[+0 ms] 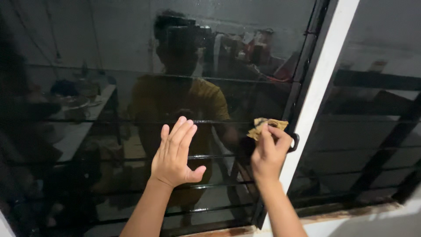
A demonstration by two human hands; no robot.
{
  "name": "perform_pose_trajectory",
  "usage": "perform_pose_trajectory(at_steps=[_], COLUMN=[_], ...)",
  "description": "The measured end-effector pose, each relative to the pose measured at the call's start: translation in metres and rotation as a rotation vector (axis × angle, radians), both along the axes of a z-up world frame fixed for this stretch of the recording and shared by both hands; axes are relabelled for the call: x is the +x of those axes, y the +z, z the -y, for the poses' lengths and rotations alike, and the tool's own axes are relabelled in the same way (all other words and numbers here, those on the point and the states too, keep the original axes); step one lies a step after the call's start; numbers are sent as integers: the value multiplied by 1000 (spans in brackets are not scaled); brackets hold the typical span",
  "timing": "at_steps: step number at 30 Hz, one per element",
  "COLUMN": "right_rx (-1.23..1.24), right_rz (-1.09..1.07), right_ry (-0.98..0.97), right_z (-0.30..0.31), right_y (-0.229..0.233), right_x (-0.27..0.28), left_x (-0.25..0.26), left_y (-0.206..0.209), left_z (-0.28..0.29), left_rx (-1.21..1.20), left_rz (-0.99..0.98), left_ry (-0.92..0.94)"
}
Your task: The person wipes the surface of a window by hand with a cloth, moving it repeatedly across the glass panes.
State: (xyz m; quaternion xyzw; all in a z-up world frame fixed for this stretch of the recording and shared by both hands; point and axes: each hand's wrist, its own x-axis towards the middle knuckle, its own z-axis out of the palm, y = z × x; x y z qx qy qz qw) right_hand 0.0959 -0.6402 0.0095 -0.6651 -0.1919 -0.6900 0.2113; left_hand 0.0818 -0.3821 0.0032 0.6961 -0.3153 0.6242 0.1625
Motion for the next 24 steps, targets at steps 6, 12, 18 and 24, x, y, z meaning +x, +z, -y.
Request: perform_pose_trajectory(at_steps=[6, 12, 18, 24], right_rx=[-181, 301, -19, -311], right_rz=[-66, -526, -11, -39], right_ry=[229, 458, 47, 164], right_z=[-56, -4, -6, -39], right_y=[-20, -22, 13, -18], right_x=[-3, -4, 4, -14], left_x=[-1, 0, 2, 1], left_y=[1, 2, -2, -1], left_z=[2, 2, 1, -1], left_rx=[5, -9, -5, 2], left_rz=[34, 44, 22, 29], left_ry=[53, 44, 35, 47])
